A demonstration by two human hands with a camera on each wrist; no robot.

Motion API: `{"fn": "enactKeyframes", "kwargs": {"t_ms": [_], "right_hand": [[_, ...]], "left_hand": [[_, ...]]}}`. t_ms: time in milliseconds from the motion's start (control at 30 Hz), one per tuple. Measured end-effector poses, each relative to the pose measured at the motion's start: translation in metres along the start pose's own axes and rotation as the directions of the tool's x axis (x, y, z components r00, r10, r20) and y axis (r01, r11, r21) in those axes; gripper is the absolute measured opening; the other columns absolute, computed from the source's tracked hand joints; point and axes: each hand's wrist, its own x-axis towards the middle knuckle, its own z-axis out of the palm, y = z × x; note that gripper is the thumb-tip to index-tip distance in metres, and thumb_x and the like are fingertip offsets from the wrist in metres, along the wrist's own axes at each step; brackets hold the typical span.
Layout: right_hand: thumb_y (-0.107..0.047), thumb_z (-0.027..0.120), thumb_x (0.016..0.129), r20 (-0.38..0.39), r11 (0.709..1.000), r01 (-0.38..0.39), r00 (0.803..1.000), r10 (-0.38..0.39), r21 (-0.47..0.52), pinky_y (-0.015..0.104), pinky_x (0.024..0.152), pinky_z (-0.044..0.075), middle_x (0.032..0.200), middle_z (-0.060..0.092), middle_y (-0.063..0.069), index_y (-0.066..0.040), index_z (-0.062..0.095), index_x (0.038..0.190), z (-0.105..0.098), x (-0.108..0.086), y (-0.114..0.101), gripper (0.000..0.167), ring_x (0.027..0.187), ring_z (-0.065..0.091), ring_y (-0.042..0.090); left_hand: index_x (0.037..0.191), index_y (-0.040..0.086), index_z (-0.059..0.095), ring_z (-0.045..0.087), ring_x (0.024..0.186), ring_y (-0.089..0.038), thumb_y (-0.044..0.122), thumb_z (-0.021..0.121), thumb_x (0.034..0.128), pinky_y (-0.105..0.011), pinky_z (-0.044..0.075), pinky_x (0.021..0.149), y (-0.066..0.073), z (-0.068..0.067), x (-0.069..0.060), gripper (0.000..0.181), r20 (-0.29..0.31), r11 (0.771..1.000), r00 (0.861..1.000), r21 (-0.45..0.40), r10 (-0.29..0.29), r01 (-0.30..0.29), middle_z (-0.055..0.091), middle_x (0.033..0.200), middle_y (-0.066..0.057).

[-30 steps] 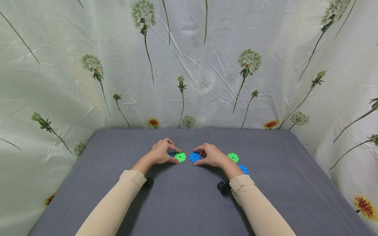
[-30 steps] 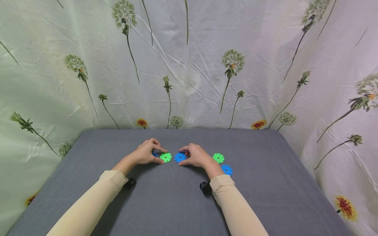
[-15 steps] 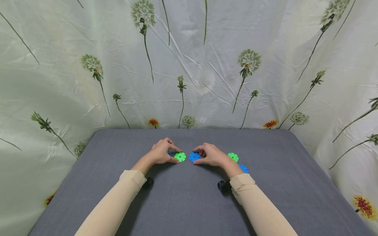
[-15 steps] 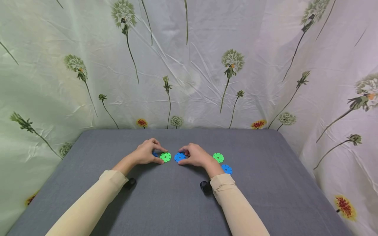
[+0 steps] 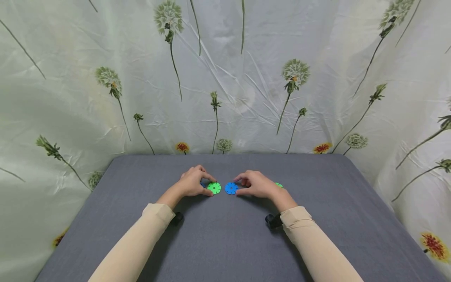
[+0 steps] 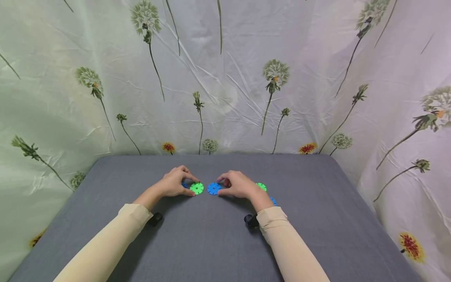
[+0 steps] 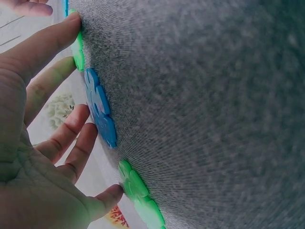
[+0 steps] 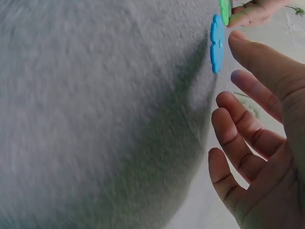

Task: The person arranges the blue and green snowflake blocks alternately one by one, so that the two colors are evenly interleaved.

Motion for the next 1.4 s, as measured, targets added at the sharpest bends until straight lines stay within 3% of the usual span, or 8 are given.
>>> {"fn": "enactKeyframes", "kwargs": {"t_ms": [633, 1400], "right_hand": [[-0.030, 0.079, 0.100, -0.032, 0.997, -0.074, 0.997, 0.074, 0.009, 0.046, 0.100, 0.057, 0.116, 0.071, 0.008, -0.012, 0.073, 0.136, -0.026, -0.019, 0.015, 0.041, 0.110, 0.069, 0.024], [-0.028, 0.080, 0.099, -0.092, 0.989, -0.149, 0.984, 0.150, 0.019, 0.048, 0.093, 0.056, 0.116, 0.072, 0.013, -0.005, 0.073, 0.136, -0.046, -0.048, 0.056, 0.043, 0.102, 0.065, 0.023]], "left_hand": [[0.128, 0.031, 0.081, 0.052, 0.133, -0.034, 0.040, 0.094, 0.0840, -0.064, 0.047, 0.102, 0.002, 0.002, 0.004, 0.047, 0.007, 0.999, 0.999, -0.006, 0.034, -0.034, 0.059, 0.142, -0.010], [0.135, 0.033, 0.077, 0.052, 0.132, -0.030, 0.044, 0.092, 0.0859, -0.059, 0.045, 0.109, 0.025, 0.013, 0.019, 0.053, 0.012, 0.995, 0.996, -0.040, 0.090, -0.089, 0.058, 0.141, -0.006]]}}
